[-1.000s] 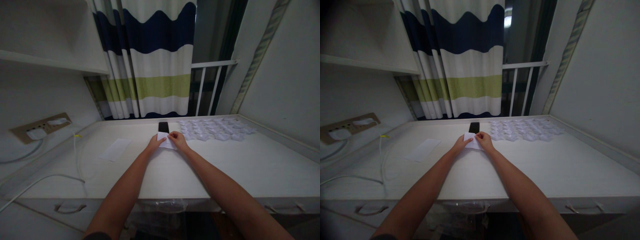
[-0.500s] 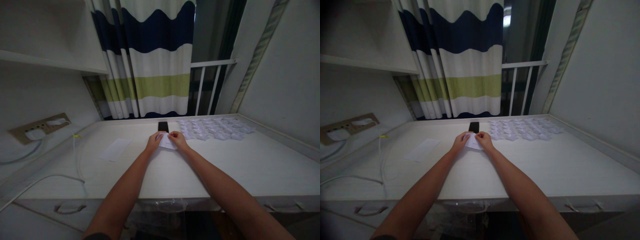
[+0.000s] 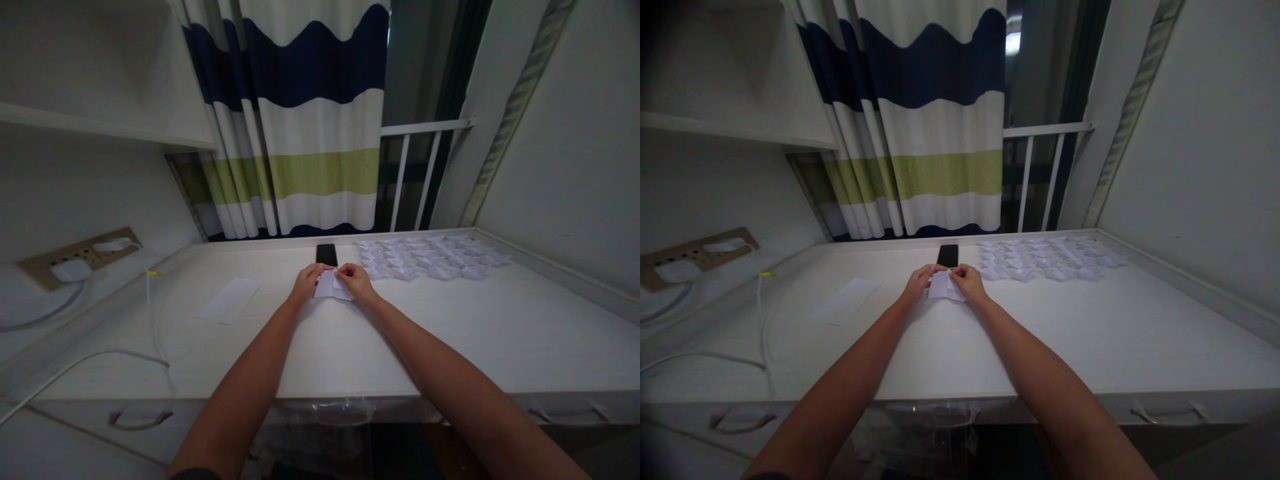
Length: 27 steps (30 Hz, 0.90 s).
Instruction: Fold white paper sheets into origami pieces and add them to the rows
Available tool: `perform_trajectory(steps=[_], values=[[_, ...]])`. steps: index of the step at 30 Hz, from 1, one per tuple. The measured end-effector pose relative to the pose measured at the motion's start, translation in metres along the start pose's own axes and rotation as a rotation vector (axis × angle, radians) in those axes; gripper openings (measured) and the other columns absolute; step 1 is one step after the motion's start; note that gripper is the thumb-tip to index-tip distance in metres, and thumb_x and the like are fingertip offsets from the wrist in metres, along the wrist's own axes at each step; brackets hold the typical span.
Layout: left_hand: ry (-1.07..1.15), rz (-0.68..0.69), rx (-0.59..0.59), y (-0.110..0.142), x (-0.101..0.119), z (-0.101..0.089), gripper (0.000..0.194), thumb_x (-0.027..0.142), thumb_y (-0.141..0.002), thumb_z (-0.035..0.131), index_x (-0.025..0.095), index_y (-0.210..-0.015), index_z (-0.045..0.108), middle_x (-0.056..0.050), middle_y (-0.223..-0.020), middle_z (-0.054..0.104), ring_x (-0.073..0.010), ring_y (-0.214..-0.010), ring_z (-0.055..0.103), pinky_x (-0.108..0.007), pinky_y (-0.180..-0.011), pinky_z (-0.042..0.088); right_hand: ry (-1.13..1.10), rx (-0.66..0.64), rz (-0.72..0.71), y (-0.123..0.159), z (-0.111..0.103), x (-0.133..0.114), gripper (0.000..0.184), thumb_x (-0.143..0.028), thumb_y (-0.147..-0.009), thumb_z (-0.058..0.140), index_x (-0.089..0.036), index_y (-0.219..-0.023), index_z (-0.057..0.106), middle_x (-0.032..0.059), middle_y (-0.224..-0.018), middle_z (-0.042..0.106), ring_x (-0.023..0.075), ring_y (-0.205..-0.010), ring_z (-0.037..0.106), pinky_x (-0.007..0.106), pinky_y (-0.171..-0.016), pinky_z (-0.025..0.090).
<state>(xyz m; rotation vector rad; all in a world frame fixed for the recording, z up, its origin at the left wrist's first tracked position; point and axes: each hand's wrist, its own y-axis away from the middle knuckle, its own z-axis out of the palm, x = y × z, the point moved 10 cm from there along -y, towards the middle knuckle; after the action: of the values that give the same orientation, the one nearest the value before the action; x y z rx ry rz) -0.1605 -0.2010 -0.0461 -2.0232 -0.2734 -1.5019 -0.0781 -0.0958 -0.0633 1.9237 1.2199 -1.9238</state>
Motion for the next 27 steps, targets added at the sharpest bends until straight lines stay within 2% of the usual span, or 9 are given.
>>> perform_trajectory(steps=[4,10,15,19,27], values=[[0.076,-0.039,-0.033,-0.004,-0.011,0.003,0.037,0.042,-0.066,0.059,0.013,-0.089,0.065,-0.008,-0.092,0.064,-0.019,-0.083,0.055,-0.027,-0.066,0.041,0.014,-0.013,-0.029,0.002,0.001,-0.005,0.02,-0.036,-0.061,0.056,-0.016,-0.058,0.054,-0.0017,-0.053,0.051,0.0099,-0.05,0.043,0.022,-0.048,0.031],[0.11,-0.021,-0.043,-0.007,-0.016,0.006,0.047,0.033,-0.059,0.066,0.016,-0.102,0.058,-0.006,-0.092,0.061,-0.0159,-0.083,0.054,-0.025,-0.07,0.04,-0.021,-0.03,-0.061,0.003,0.004,-0.012,0.021,-0.037,-0.062,0.057,-0.016,-0.06,0.054,-0.0018,-0.054,0.051,0.01,-0.051,0.044,0.023,-0.049,0.033],[0.075,-0.122,-0.109,-0.006,-0.031,0.014,0.038,0.039,-0.057,0.067,0.012,-0.082,0.06,-0.002,-0.069,0.057,-0.0126,-0.064,0.051,-0.024,-0.06,0.037,-0.05,-0.062,-0.075,0.003,0.008,-0.015,0.023,-0.039,-0.062,0.059,-0.016,-0.061,0.055,-0.0013,-0.055,0.053,0.0101,-0.052,0.046,0.023,-0.051,0.034],[-0.061,-0.103,-0.141,-0.004,-0.031,0.014,0.033,0.042,-0.058,0.065,0.012,-0.055,0.052,0.004,-0.05,0.042,-0.008,-0.05,0.039,-0.022,-0.049,0.027,-0.06,-0.077,-0.047,0.003,0.01,-0.012,0.025,-0.04,-0.061,0.061,-0.016,-0.061,0.057,-0.0013,-0.054,0.053,0.0098,-0.05,0.045,0.023,-0.049,0.033],[-0.108,-0.12,-0.179,-0.001,-0.028,0.014,0.036,0.047,-0.058,0.063,0.012,-0.055,0.054,0.005,-0.049,0.042,-0.0081,-0.05,0.038,-0.022,-0.049,0.025,-0.157,-0.131,0.012,0.003,0.016,-0.005,0.028,-0.042,-0.057,0.064,-0.015,-0.063,0.059,-0.0009,-0.055,0.056,0.0097,-0.05,0.046,0.023,-0.05,0.033]])
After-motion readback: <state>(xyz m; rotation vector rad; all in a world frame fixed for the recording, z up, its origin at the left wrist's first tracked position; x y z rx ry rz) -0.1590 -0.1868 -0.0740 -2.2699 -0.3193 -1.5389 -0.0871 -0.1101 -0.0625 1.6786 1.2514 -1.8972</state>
